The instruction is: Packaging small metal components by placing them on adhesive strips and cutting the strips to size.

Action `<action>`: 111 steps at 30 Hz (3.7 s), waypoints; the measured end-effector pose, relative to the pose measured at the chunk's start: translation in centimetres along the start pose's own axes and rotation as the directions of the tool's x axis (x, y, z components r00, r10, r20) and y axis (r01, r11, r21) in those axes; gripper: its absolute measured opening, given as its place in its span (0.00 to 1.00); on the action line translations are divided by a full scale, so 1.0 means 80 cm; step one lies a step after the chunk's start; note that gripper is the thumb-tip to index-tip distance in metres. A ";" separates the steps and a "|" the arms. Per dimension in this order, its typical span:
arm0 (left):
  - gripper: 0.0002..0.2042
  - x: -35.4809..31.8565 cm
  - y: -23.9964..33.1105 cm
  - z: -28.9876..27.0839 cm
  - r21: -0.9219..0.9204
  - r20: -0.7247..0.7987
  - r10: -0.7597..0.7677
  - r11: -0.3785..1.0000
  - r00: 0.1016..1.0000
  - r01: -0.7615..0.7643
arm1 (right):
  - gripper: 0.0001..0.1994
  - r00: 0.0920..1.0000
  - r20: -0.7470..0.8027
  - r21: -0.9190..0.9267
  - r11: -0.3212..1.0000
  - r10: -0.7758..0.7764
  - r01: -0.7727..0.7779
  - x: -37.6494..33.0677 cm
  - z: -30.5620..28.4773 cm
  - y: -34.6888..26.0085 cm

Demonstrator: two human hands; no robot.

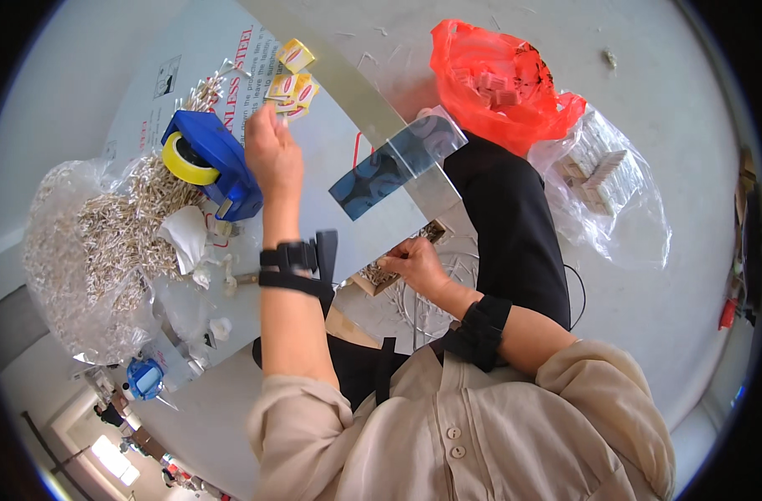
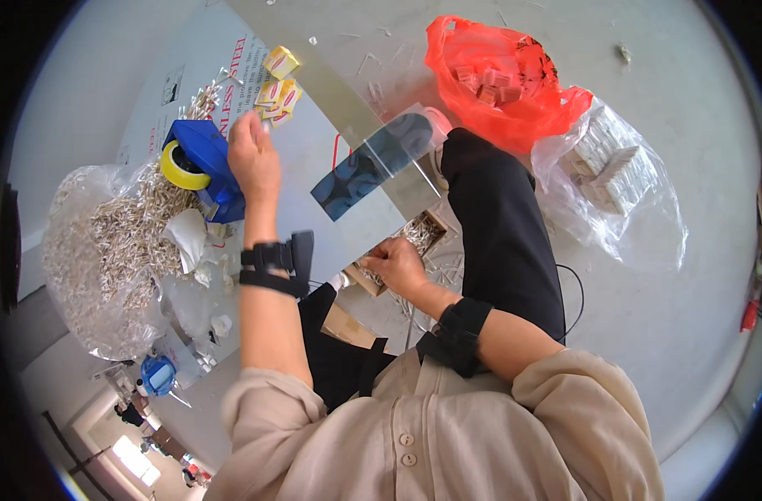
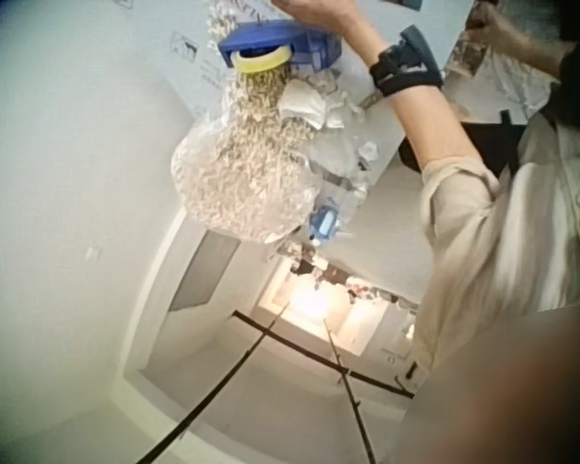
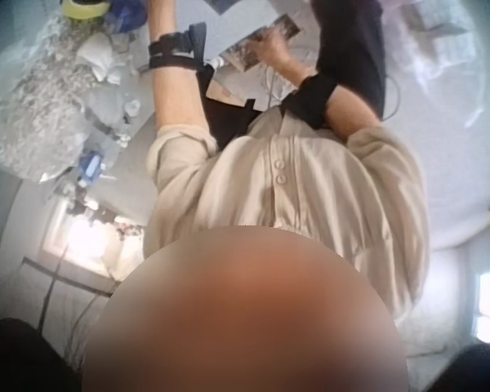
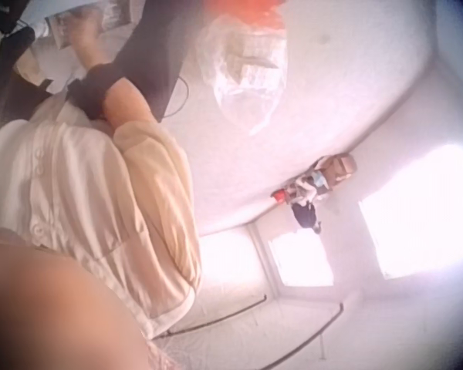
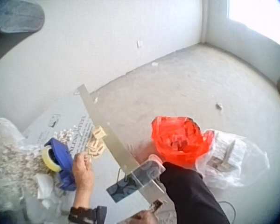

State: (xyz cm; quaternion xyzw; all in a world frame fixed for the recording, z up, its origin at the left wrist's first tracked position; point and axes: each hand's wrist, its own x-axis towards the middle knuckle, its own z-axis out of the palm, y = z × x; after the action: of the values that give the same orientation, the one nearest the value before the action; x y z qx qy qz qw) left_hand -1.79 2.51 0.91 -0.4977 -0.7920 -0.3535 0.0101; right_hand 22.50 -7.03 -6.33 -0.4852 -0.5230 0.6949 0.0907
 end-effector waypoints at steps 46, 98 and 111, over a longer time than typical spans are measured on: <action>0.04 0.015 -0.001 -0.039 0.050 0.704 0.166 0.958 0.690 -0.281 | 0.09 1.000 0.008 0.042 0.999 -0.005 0.005 -0.002 -0.001 -0.010; 0.16 -0.075 0.021 -0.044 0.232 0.373 0.082 0.956 0.924 -0.179 | 0.07 0.999 0.032 0.187 0.982 0.001 -0.007 0.002 0.002 0.001; 0.34 -0.135 0.042 -0.018 0.496 0.295 -0.074 0.864 0.953 -0.086 | 0.11 1.000 0.012 0.080 0.997 0.003 -0.004 -0.002 -0.001 -0.012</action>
State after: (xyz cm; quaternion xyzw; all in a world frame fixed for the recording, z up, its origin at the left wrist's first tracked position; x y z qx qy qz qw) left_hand 5.89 -5.90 -0.13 -0.5286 -0.8469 -0.0540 0.0184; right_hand 22.31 -6.64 -5.46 -0.4781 -0.4945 0.7182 0.1055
